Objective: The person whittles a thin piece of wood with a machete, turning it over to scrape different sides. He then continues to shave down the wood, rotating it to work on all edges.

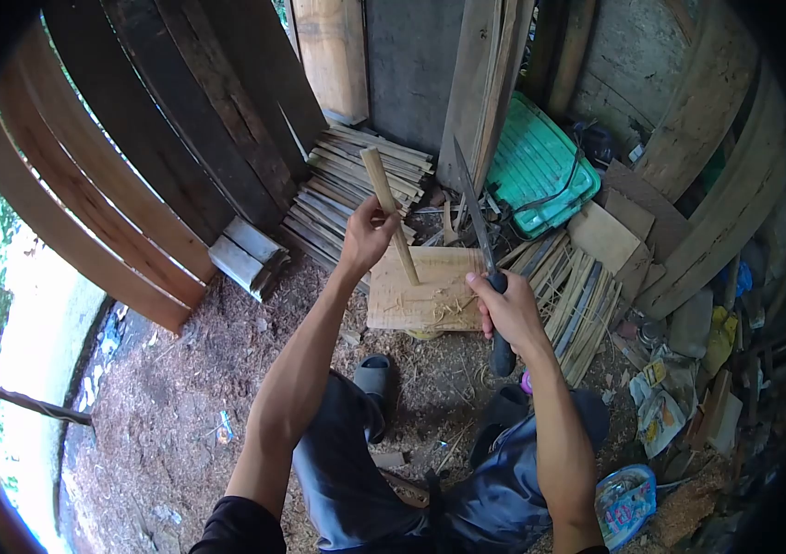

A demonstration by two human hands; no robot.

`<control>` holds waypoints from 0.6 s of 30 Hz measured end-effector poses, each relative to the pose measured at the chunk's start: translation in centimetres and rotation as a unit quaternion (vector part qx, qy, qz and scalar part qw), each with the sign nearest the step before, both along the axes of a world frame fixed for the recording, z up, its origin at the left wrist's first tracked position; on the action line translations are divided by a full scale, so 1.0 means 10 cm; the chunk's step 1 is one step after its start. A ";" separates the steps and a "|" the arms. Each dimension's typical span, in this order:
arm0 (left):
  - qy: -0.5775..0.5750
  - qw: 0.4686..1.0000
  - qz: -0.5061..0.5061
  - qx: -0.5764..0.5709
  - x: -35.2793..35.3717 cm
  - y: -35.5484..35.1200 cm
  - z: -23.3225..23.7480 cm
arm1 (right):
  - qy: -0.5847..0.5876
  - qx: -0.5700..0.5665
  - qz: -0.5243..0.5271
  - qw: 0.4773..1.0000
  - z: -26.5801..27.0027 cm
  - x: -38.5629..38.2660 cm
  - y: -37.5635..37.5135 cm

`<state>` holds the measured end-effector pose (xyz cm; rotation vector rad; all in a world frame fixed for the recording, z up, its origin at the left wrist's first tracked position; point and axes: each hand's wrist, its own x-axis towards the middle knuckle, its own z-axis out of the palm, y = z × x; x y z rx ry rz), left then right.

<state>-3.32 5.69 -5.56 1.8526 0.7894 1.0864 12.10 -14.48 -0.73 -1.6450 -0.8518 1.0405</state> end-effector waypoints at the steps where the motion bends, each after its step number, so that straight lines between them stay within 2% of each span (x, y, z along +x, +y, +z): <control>1: 0.000 1.000 0.000 0.000 0.00 0.00 0.03 | -0.001 -0.004 0.005 1.000 -0.01 0.00 0.00; 4: -0.062 0.996 -0.014 -0.060 0.03 -0.01 0.17 | 0.003 -0.010 0.009 1.000 -0.01 -0.03 0.01; 6: -0.227 0.968 -0.032 -0.104 0.06 -0.08 0.32 | 0.009 -0.012 0.007 1.000 -0.04 -0.07 0.03; 8: -0.253 0.962 -0.021 -0.104 0.07 -0.10 0.40 | 0.099 0.004 -0.009 0.995 -0.21 -0.15 0.06; 10: -0.333 0.935 -0.039 -0.116 0.05 -0.07 0.41 | 0.103 0.013 -0.007 0.995 -0.42 -0.26 0.08; 13: -0.367 0.917 -0.038 -0.155 0.01 -0.09 0.38 | 0.201 -0.011 0.002 0.980 -0.83 -0.43 0.08; 14: -0.389 0.904 -0.053 -0.171 -0.01 -0.08 0.35 | 0.204 -0.012 0.005 0.979 -0.95 -0.47 0.07; 16: -0.379 0.912 -0.018 -0.155 -0.04 -0.08 0.27 | 0.157 -0.131 0.020 0.979 -1.20 -0.53 0.04; 18: -0.398 0.904 0.029 -0.157 -0.08 -0.13 0.31 | 0.169 -0.137 0.039 0.975 -1.31 -0.60 0.03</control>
